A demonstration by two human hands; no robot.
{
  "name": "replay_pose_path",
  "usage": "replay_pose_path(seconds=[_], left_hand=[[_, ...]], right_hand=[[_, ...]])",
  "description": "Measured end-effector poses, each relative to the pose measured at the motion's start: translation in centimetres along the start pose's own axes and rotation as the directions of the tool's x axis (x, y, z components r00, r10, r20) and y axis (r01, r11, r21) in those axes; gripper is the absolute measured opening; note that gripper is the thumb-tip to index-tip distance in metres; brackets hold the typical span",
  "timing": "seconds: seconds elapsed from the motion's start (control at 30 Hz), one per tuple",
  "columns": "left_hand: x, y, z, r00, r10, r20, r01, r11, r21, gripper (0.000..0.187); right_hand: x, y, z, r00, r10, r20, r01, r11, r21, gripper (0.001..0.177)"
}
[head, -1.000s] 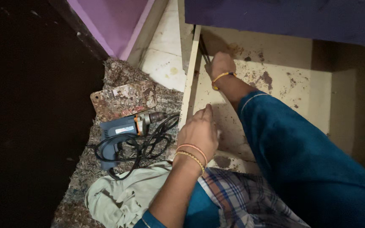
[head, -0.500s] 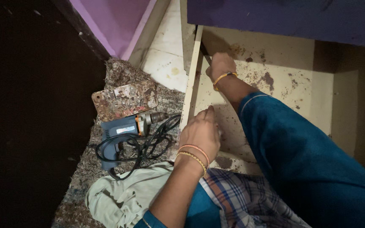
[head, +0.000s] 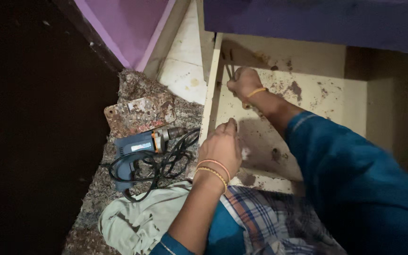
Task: The person sits on the floor and removes various items from a cluttered drawer, including a power cord, pliers, a wrench, a small red box, a sanding block, a spool of tape, a white plastic piece, a small black object, a yellow plastic piece, and a screwdriver. They place each item on the floor beside them. Finally, they use a cloth to wipe the inside of the drawer.
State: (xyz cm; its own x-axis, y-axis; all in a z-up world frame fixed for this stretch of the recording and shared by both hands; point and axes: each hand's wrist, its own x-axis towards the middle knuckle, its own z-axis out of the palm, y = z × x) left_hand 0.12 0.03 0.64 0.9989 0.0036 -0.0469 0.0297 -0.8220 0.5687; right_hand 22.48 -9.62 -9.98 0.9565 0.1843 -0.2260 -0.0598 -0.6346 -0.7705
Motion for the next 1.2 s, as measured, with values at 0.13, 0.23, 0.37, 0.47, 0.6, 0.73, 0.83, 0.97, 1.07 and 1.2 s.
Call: replay_pose_path(seconds=[0.13,0.23,0.37,0.47,0.6,0.73,0.83,0.97,1.07,1.2], left_hand=[[-0.1,0.2,-0.2,1.0,-0.016,0.018,0.016,1.0,0.009,0.036],[-0.1,0.3,-0.1,1.0,-0.02,0.003,0.02,0.999,0.037,0.037],[0.1,-0.1,0.2,0.999,-0.034,0.009,0.034,0.998,0.055,0.042],[0.2,-0.3,0.8,1.0,-0.007,-0.021,0.009,0.996,0.088,0.042],[0.0,-0.4,0.8,1.0,0.011,-0.029,-0.008,0.997,0.08,0.039],[-0.1,0.1,1.3,0.992,0.092,-0.084,-0.088,0.995,0.047,0.035],[-0.3,2.1,3.3,0.985,0.164,-0.051,-0.171,0.955,-0.241,0.037],[-0.5,7.2,6.0,0.953,0.279,0.116,-0.075,0.588,-0.806,0.045],[-0.2,11.0,6.8,0.917,0.341,0.206,0.066,0.382,-0.922,0.039],[-0.5,14.9,8.0,0.922,0.302,0.243,0.085,0.455,-0.886,0.028]], right_hand=[[-2.3,1.9,-1.6,0.983,-0.041,0.179,0.021,0.993,0.113,0.012],[-4.9,3.8,-3.6,0.953,-0.124,0.275,0.058,0.97,0.237,0.015],[-10.1,5.4,-6.7,0.909,-0.211,0.36,0.041,0.904,0.426,0.012],[-14.2,5.4,-9.3,0.905,-0.207,0.372,0.018,0.892,0.452,0.009],[-19.5,5.0,-12.4,0.9,-0.292,0.324,0.034,0.789,0.614,0.005],[-24.5,4.9,-15.2,0.909,-0.345,0.235,0.104,0.732,0.673,0.006],[-27.4,5.0,-17.0,0.909,-0.369,0.196,0.123,0.684,0.719,0.006],[-30.6,6.1,-18.4,0.922,-0.336,0.191,0.101,0.686,0.72,0.009],[-32.5,7.3,-19.6,0.936,-0.3,0.182,0.092,0.71,0.698,0.014],[-34.8,9.3,-21.1,0.946,-0.296,0.134,0.123,0.707,0.696,0.014]])
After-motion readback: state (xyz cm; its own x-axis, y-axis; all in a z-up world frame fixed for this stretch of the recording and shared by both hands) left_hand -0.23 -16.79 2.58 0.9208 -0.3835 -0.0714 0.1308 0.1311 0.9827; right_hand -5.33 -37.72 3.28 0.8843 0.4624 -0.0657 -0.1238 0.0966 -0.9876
